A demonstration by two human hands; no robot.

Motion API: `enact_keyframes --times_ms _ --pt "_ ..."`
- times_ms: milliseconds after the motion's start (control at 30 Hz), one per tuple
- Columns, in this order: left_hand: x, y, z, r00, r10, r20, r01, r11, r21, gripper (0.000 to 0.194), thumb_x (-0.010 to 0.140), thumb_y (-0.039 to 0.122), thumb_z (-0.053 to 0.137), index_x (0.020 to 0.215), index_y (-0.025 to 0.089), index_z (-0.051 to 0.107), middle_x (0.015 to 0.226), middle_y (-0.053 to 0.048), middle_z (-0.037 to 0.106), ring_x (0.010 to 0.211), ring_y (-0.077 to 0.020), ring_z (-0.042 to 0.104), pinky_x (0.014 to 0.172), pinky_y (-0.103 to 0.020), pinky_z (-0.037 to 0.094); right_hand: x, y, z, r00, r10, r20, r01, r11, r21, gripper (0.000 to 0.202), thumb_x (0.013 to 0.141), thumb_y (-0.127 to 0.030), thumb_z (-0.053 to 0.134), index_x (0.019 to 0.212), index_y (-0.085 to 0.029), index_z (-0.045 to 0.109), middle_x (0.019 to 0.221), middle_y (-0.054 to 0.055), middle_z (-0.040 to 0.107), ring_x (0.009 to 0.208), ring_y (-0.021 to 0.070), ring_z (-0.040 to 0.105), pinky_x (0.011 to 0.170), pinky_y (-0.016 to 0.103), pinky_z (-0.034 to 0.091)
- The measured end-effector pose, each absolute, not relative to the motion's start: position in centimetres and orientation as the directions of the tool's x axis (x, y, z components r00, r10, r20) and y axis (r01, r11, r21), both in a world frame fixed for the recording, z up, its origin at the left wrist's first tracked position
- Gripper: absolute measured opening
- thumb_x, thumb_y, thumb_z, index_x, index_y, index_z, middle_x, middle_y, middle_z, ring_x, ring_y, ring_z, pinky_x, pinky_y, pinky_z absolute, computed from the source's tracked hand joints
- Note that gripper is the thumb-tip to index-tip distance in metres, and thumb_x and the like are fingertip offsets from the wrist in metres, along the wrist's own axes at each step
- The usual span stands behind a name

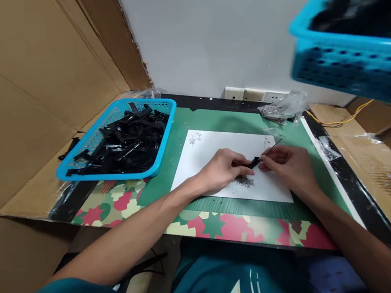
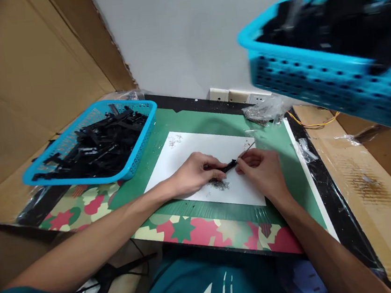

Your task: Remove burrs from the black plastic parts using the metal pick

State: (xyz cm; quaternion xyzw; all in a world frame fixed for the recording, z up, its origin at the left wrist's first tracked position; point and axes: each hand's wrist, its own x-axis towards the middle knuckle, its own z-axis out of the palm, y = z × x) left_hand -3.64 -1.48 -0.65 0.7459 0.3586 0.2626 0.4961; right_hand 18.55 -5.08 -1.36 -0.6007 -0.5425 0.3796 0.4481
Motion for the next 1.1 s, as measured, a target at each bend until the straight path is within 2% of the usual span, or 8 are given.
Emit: enact_keyframes --times_ms 167,300,533,733,833,967,1100 --pt "-3.5 -1.6 -0.7 0.625 0.777 0.075 0.233 -0.278 0.932 0.02 0.086 0.024 0.076 0.098 0.012 0.086 0.082 -0.009 0.08 0.073 -0.0194 0.07 0.065 -0.029 0.051 18.6 -5.3 -0.8 0.069 0.994 0.087 0.356 0.057 -0.933 0.023 0.082 -0.041 0.082 0.079 -0.018 0.078 0.071 0.008 0.079 0.066 0.0261 0.079 0.066 0.035 0.066" --pt "-3.4 -1.7 -0.8 0.62 0.781 0.074 0.218 -0.262 0.94 0.02 0.086 0.022 0.076 0.099 0.012 0.086 0.079 -0.009 0.079 0.071 -0.0179 0.069 0.063 -0.028 0.051 18.7 -5.4 0.1 0.039 0.998 0.047 0.426 0.026 -0.904 0.023 0.085 -0.035 0.076 0.071 -0.016 0.079 0.069 0.008 0.079 0.067 0.0255 0.078 0.063 0.032 0.062" --pt "-3.4 -1.6 -0.8 0.623 0.781 0.051 0.186 -0.211 0.96 0.021 0.087 0.024 0.075 0.099 0.011 0.085 0.078 -0.009 0.077 0.07 -0.0172 0.068 0.063 -0.028 0.052 18.8 -5.2 0.3 0.041 0.999 -0.035 0.368 -0.048 -0.929 0.025 0.081 -0.039 0.079 0.074 -0.014 0.081 0.074 0.011 0.081 0.068 0.0252 0.077 0.065 0.033 0.062" --pt "-3.3 -1.4 -0.7 0.614 0.789 0.023 0.134 -0.133 0.982 0.018 0.088 0.026 0.076 0.093 0.01 0.084 0.08 -0.01 0.078 0.068 -0.0151 0.067 0.064 -0.028 0.053 18.5 -5.1 -0.4 0.008 1.0 -0.002 0.351 -0.004 -0.936 0.026 0.083 -0.04 0.077 0.077 -0.014 0.079 0.073 0.01 0.079 0.065 0.0228 0.074 0.065 0.033 0.06" --pt "-3.3 -1.3 -0.5 0.569 0.822 0.018 0.124 -0.108 0.986 0.023 0.09 0.031 0.077 0.096 0.01 0.083 0.08 -0.011 0.077 0.068 -0.0151 0.066 0.062 -0.027 0.053 18.7 -4.9 -0.5 0.01 0.999 0.049 0.349 0.042 -0.936 0.026 0.086 -0.04 0.073 0.078 -0.016 0.076 0.068 0.006 0.075 0.061 0.0204 0.07 0.062 0.031 0.056" --pt "-3.4 -1.1 -0.1 0.448 0.891 0.078 0.059 -0.116 0.991 0.034 0.091 0.042 0.078 0.105 0.011 0.081 0.089 -0.012 0.078 0.08 -0.0186 0.07 0.063 -0.027 0.055 19.7 -4.5 0.0 -0.017 0.988 0.154 0.567 0.136 -0.812 0.031 0.092 -0.043 0.065 0.072 -0.019 0.069 0.068 0.003 0.069 0.062 0.0182 0.062 0.058 0.029 0.044" --pt "-3.5 -0.7 -0.2 0.34 0.934 0.114 0.01 -0.124 0.992 0.047 0.089 0.046 0.081 0.123 0.015 0.073 0.092 -0.009 0.076 0.082 -0.0177 0.068 0.06 -0.024 0.049 20.4 -4.7 0.3 -0.178 0.982 0.062 0.77 0.179 -0.613 0.035 0.096 -0.042 0.059 0.067 -0.022 0.059 0.063 0.001 0.065 0.057 0.0165 0.053 0.055 0.03 0.033"
